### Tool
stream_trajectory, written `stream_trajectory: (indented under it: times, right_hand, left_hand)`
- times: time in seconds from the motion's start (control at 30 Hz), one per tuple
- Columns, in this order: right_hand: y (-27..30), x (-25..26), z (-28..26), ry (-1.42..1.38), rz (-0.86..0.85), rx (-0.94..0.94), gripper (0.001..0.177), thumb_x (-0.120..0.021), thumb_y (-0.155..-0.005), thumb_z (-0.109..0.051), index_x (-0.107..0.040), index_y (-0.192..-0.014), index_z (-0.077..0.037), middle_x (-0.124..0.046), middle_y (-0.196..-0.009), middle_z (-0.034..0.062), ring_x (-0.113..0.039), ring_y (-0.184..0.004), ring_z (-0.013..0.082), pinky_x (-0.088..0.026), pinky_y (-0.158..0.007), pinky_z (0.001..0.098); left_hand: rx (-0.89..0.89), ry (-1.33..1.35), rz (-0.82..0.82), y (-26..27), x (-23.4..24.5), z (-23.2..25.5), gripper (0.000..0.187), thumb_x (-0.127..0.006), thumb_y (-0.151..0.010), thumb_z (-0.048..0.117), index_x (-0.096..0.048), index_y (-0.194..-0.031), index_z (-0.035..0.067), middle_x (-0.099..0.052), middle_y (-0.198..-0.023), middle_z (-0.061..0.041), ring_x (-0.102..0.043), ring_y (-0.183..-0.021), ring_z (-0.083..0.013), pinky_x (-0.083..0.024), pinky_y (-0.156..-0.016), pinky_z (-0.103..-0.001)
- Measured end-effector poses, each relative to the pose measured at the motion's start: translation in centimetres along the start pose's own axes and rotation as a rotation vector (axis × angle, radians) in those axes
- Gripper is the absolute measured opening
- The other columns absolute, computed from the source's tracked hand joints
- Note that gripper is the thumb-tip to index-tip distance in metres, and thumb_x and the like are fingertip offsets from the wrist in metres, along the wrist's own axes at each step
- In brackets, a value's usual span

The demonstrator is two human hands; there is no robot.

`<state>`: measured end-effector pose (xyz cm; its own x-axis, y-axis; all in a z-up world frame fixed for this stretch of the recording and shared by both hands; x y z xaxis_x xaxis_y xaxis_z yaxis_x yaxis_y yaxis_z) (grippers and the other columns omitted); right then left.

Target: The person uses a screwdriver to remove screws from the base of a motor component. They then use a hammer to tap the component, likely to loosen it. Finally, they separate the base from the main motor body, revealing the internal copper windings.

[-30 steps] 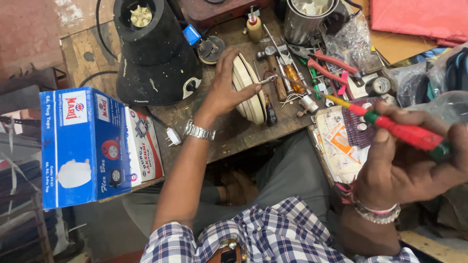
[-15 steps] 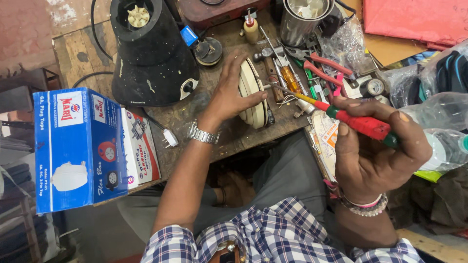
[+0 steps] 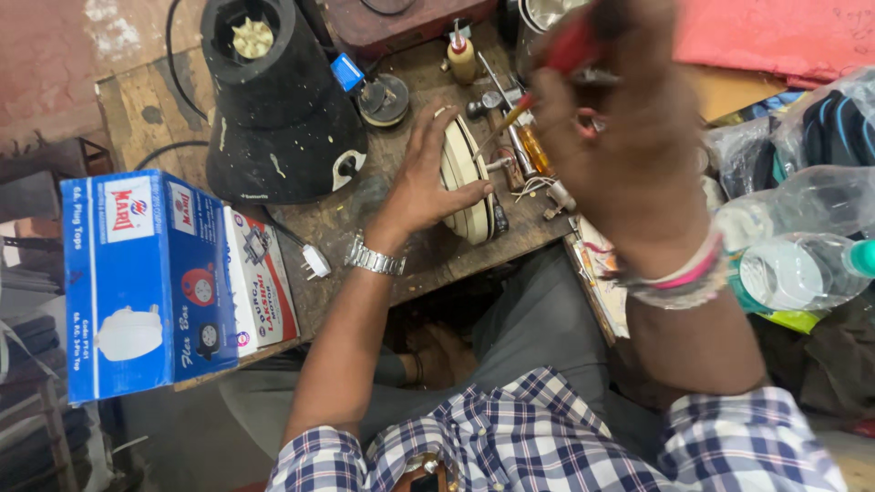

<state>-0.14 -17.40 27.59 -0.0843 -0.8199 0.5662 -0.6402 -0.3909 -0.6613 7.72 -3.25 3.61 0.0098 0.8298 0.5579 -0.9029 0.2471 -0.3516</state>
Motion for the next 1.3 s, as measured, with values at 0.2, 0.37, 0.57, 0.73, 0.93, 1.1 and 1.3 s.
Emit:
stream_trajectory:
  times: [0.2, 0.37, 0.57, 0.73, 0.93, 1.1, 1.3]
  right_hand:
    - [-2.4, -0.5, 1.9, 0.186, -0.121, -0.036, 0.026, -0.067, -0.100, 0.012, -0.059, -0.118, -0.005, -0.068, -0.100, 0.0137, -0.071, -0.084, 0.0200, -0.055, -0.067, 0.0311]
    - [-0.8, -0.7, -0.1, -0.168, 0.051, 0.121, 0.023, -0.053, -0.110, 0.007, -0.039, -0.127, 0.001, -0.064, -0.109, 0.0128, -0.068, -0.092, 0.0160, -0.057, -0.080, 0.0251]
    - [-1.2, 1.2, 3.7, -0.140, 0.316, 0.026, 0.019, -0.056, -0.113, 0.009, -0.046, -0.125, -0.001, -0.068, -0.105, 0.0128, -0.069, -0.090, 0.0207, -0.056, -0.081, 0.0296]
    - [-0.7, -1.6, 0.8, -0.311, 0.190, 0.166, 0.017, -0.058, -0.102, 0.007, -0.047, -0.109, -0.005, -0.064, -0.098, 0.0147, -0.060, -0.076, 0.0230, -0.046, -0.065, 0.0310]
    - [-0.9, -0.4, 3.7, -0.448, 0.462, -0.029, 0.016, -0.059, -0.105, 0.006, -0.049, -0.111, -0.006, -0.064, -0.096, 0.0069, -0.060, -0.071, 0.0168, -0.049, -0.063, 0.0312]
    - [0.1, -0.8, 3.2, -0.544, 0.371, 0.024, 0.021, -0.058, -0.101, 0.007, -0.051, -0.110, -0.010, -0.066, -0.098, 0.0059, -0.063, -0.073, 0.0139, -0.053, -0.062, 0.0304]
    - [-0.6, 0.3, 3.1, -0.578, 0.424, 0.001, 0.020, -0.053, -0.102, 0.005, -0.052, -0.112, -0.013, -0.068, -0.092, 0.0060, -0.062, -0.067, 0.0130, -0.050, -0.058, 0.0295]
  left_hand:
    - [0.082, 0.016, -0.024, 0.4, 0.1, -1.3, 0.108, -0.088, -0.077, 0.054, -0.031, -0.158, 0.011, -0.025, -0.167, -0.022, -0.029, -0.155, -0.0414, -0.030, -0.126, -0.049]
    - [0.025, -0.044, 0.010, 0.0, -0.9, -0.2, 0.111, -0.091, -0.075, 0.051, -0.032, -0.159, 0.009, -0.023, -0.165, -0.025, -0.022, -0.154, -0.0473, -0.027, -0.123, -0.052]
    - [-0.010, -0.008, 0.059, 0.8, 0.3, -0.4, 0.106, -0.090, -0.078, 0.051, -0.033, -0.158, 0.010, -0.028, -0.168, -0.021, -0.029, -0.158, -0.0402, -0.032, -0.128, -0.048]
    - [-0.038, 0.222, 0.008, -0.1, -1.6, -0.7, 0.092, -0.075, -0.094, 0.042, -0.026, -0.163, 0.007, -0.023, -0.171, -0.022, -0.022, -0.160, -0.0429, -0.024, -0.130, -0.049]
    - [0.032, -0.024, 0.059, 0.9, -0.3, -1.0, 0.104, -0.090, -0.080, 0.045, -0.032, -0.159, 0.010, -0.027, -0.167, -0.022, -0.028, -0.156, -0.0415, -0.030, -0.127, -0.046]
    - [0.018, -0.016, 0.028, -0.2, -1.3, -0.9, 0.102, -0.088, -0.080, 0.039, -0.031, -0.160, 0.013, -0.025, -0.168, -0.024, -0.027, -0.156, -0.0431, -0.030, -0.126, -0.047]
    - [0.045, -0.071, 0.067, -0.2, -1.2, -0.5, 0.104, -0.093, -0.075, 0.044, -0.034, -0.156, 0.014, -0.026, -0.164, -0.025, -0.026, -0.152, -0.0451, -0.028, -0.123, -0.051]
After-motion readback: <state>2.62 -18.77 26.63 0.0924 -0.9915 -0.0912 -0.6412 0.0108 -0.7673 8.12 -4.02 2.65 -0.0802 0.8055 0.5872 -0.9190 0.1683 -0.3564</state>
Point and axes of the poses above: each hand's wrist, its own y-axis away from the middle knuckle, its own x-axis out of the back of the hand, z = x × y, the point moved 10 cm from there along -y, towards the middle knuckle
